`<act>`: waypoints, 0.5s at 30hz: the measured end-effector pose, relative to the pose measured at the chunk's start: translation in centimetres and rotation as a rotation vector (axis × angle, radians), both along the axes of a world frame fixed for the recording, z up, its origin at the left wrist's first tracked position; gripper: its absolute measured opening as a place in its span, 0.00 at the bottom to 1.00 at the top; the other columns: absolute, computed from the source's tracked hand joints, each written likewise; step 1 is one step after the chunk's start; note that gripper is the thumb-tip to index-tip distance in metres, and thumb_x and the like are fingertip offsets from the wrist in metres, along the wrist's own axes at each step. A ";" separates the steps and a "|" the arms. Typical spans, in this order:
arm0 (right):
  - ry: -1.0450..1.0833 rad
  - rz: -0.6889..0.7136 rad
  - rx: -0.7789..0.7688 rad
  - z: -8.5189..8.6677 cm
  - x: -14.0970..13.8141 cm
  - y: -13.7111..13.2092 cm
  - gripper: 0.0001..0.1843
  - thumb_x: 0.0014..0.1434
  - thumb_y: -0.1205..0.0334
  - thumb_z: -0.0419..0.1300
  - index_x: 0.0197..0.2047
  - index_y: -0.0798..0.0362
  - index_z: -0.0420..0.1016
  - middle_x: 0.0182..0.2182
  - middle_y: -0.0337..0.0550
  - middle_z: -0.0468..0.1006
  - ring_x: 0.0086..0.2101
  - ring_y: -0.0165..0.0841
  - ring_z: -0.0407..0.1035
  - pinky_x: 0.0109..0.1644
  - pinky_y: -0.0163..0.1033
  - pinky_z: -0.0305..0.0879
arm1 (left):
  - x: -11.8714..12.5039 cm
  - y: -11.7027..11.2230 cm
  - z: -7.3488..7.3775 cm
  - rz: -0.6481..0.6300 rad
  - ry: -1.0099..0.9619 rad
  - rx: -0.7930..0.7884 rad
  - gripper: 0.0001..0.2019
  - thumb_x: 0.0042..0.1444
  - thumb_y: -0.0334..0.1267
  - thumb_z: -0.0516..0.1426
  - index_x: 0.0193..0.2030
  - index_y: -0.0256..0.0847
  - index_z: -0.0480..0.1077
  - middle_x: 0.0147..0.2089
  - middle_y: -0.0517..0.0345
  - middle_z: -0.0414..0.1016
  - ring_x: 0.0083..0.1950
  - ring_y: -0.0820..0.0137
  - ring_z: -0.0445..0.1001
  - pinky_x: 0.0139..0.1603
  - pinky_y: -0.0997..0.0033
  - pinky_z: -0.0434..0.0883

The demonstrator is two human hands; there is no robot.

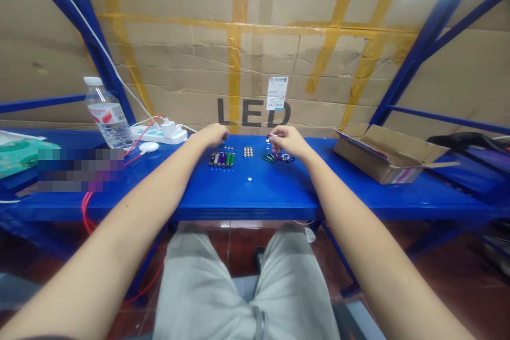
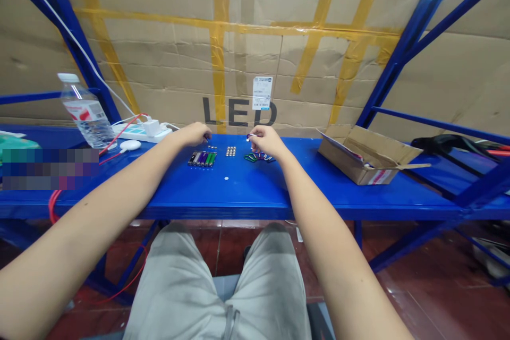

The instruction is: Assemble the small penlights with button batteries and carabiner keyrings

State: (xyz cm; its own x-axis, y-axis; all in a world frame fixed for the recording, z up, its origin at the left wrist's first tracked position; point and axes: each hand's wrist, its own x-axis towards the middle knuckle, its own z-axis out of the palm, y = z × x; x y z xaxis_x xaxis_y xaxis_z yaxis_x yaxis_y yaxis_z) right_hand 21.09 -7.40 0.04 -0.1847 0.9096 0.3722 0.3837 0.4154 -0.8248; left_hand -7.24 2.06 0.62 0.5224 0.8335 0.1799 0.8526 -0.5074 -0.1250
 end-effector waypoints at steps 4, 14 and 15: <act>-0.001 0.000 -0.011 -0.2 -0.1 0.2 0.06 0.59 0.67 0.62 0.31 0.54 0.69 0.19 0.38 0.73 0.19 0.28 0.68 0.23 0.32 0.64 | -1.3 -0.1 0.3 0.158 -0.039 0.021 0.16 0.54 0.35 0.59 0.50 0.42 0.78 0.50 0.46 0.80 0.49 0.60 0.77 0.50 0.67 0.69; -0.147 0.048 0.002 -0.6 -1.1 -0.1 0.05 0.57 0.67 0.62 0.29 0.55 0.75 0.22 0.39 0.75 0.23 0.27 0.67 0.25 0.30 0.61 | -1.4 -0.1 -0.3 0.271 -0.068 -0.158 0.11 0.49 0.36 0.62 0.40 0.39 0.80 0.42 0.47 0.83 0.41 0.64 0.79 0.41 0.72 0.72; -0.148 0.043 -0.006 -0.6 -1.1 -0.2 0.04 0.57 0.67 0.62 0.29 0.55 0.75 0.22 0.39 0.76 0.22 0.27 0.67 0.25 0.30 0.61 | -1.4 -0.1 -0.2 0.275 -0.065 -0.169 0.11 0.49 0.37 0.62 0.40 0.40 0.80 0.42 0.47 0.83 0.41 0.64 0.79 0.41 0.73 0.72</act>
State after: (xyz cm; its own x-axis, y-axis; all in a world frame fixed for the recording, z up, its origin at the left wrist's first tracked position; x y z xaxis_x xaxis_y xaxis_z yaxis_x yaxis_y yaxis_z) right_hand 19.96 -7.57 -0.58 -0.2755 0.9020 0.3325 0.4832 0.4289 -0.7632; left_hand -8.61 1.93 0.38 0.2656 0.9626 0.0528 0.9640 -0.2659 -0.0001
